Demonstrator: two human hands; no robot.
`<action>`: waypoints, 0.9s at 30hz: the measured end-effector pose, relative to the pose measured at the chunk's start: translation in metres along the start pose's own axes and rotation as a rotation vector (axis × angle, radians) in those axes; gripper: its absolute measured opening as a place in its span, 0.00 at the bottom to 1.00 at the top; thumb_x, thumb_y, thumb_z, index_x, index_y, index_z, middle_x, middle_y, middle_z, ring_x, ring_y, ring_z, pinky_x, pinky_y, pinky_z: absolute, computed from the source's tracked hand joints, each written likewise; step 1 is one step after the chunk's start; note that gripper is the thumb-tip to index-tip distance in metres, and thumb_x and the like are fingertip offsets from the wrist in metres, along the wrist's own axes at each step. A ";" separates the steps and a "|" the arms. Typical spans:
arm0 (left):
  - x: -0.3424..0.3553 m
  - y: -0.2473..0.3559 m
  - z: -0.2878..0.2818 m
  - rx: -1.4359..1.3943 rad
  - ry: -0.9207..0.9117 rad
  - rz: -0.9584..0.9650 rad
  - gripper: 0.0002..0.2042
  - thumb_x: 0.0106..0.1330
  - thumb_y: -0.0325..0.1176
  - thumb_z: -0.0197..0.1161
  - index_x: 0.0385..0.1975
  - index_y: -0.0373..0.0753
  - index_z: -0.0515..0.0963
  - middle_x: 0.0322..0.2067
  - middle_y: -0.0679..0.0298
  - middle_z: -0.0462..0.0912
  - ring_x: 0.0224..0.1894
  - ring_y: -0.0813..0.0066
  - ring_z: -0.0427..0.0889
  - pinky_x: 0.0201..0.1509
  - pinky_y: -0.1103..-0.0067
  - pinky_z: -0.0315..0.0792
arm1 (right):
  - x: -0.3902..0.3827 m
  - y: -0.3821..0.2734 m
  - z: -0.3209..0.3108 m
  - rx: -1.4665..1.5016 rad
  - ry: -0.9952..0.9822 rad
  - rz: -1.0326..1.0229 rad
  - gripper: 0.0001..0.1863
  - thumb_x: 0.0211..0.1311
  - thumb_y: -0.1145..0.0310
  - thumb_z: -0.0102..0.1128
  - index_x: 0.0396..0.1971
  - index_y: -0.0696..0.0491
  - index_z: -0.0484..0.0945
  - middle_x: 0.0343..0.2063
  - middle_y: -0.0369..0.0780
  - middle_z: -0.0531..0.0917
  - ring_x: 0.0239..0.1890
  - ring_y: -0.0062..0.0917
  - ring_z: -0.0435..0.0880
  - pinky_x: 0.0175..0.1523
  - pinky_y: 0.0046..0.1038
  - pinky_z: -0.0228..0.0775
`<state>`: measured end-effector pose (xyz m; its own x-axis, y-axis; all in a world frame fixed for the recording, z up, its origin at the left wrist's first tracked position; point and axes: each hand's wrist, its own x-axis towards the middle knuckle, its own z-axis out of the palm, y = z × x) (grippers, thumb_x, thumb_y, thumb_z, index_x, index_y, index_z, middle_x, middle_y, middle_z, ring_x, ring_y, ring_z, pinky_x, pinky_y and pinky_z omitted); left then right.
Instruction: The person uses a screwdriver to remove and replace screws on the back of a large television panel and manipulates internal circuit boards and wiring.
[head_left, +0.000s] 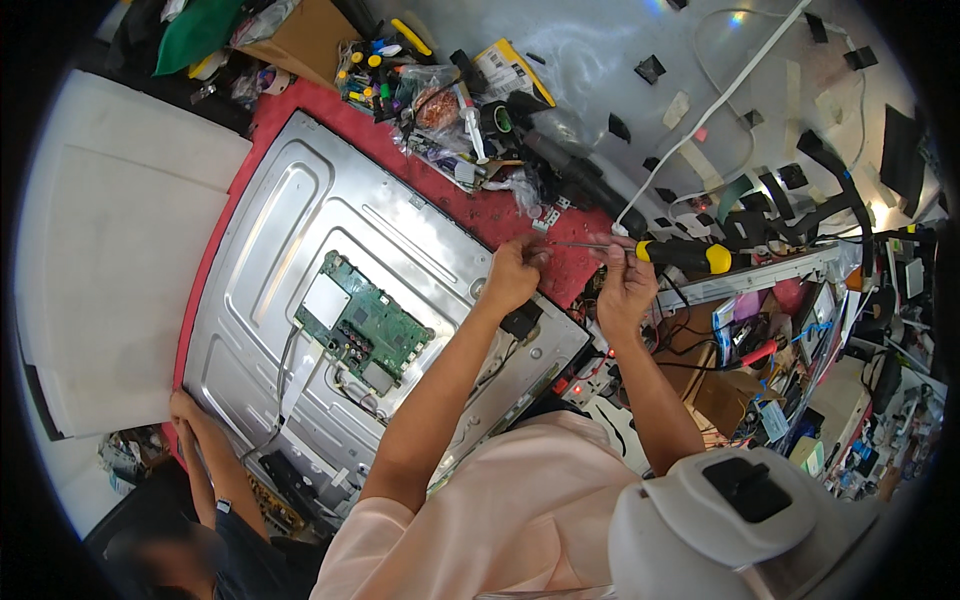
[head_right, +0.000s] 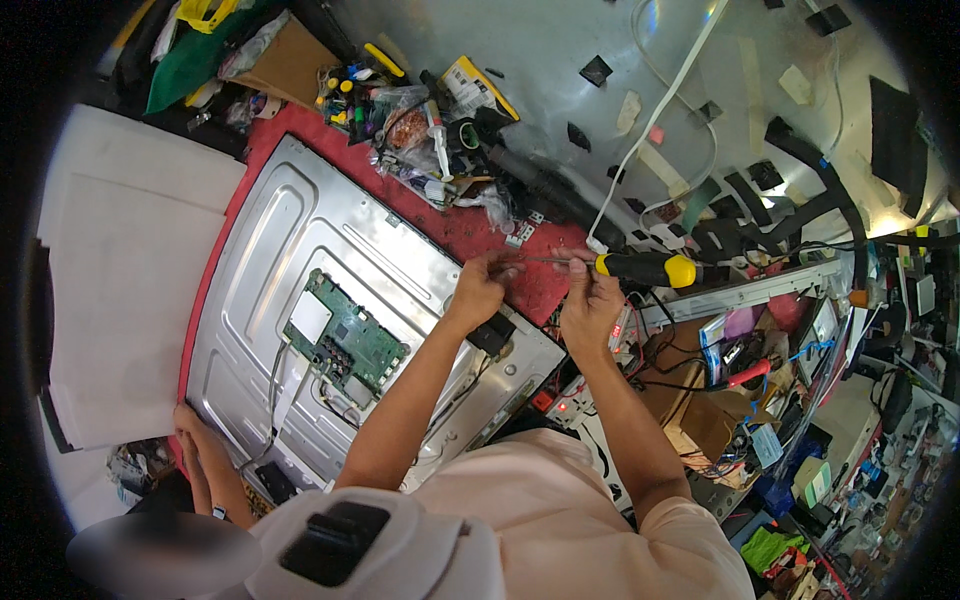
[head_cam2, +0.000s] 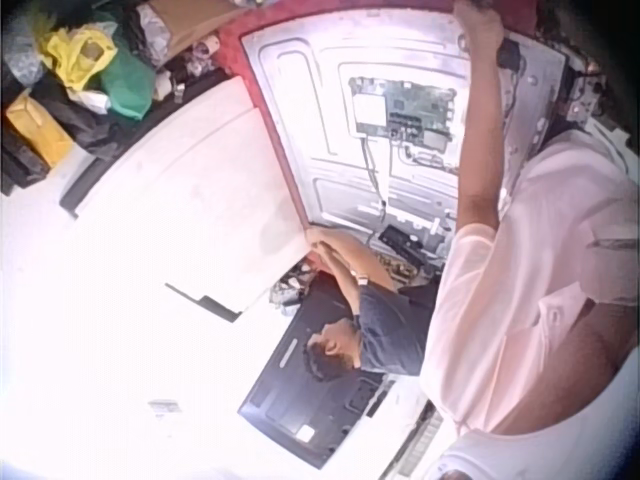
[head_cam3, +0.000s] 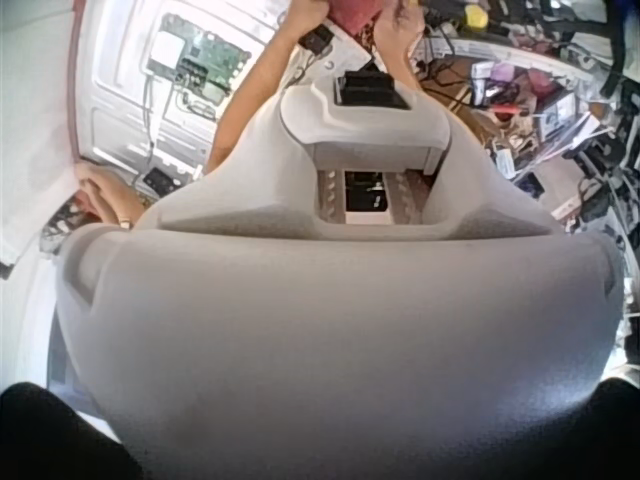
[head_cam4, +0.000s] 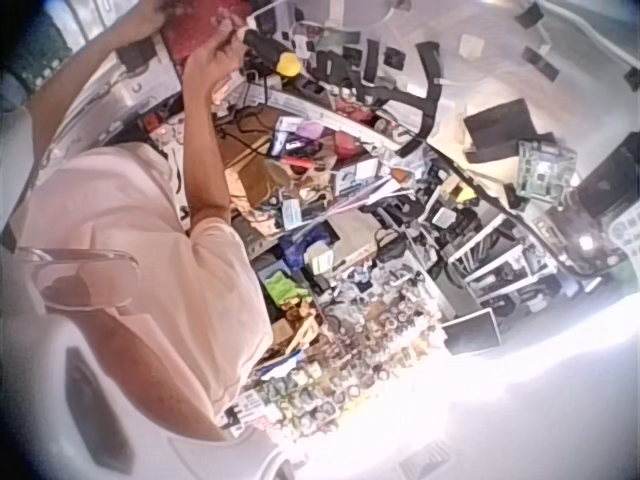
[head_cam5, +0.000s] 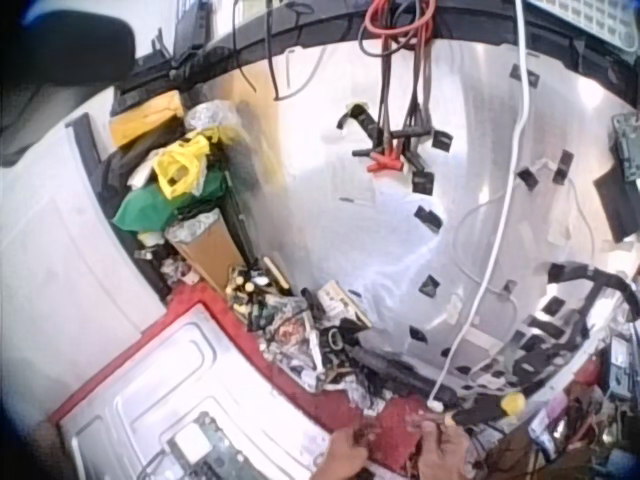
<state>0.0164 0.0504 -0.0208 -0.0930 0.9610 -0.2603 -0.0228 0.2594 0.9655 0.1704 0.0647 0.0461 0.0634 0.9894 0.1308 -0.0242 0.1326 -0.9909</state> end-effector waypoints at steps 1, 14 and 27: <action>-0.001 0.011 0.002 -0.131 -0.030 -0.120 0.13 0.64 0.21 0.54 0.48 0.26 0.74 0.38 0.53 0.84 0.25 0.69 0.82 0.31 0.75 0.77 | -0.001 -0.004 -0.001 0.011 0.010 0.017 0.10 0.71 0.72 0.48 0.42 0.65 0.72 0.40 0.46 0.82 0.39 0.26 0.83 0.46 0.27 0.79; 0.002 0.015 -0.008 -0.092 -0.048 -0.229 0.07 0.68 0.29 0.57 0.36 0.31 0.78 0.27 0.62 0.83 0.16 0.80 0.74 0.19 0.83 0.66 | -0.005 -0.009 0.000 0.075 0.030 0.061 0.09 0.71 0.73 0.48 0.41 0.63 0.73 0.38 0.45 0.82 0.39 0.26 0.83 0.46 0.25 0.78; -0.008 0.028 -0.016 -0.487 -0.063 -0.443 0.11 0.66 0.40 0.63 0.29 0.38 0.76 0.24 0.67 0.80 0.15 0.82 0.71 0.14 0.86 0.58 | -0.007 -0.028 0.007 0.111 0.047 0.000 0.09 0.71 0.72 0.48 0.41 0.63 0.71 0.37 0.46 0.82 0.39 0.27 0.83 0.45 0.27 0.79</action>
<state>0.0005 0.0487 0.0081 0.0870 0.7808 -0.6187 -0.4946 0.5730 0.6535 0.1631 0.0542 0.0730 0.1104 0.9858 0.1265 -0.1341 0.1409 -0.9809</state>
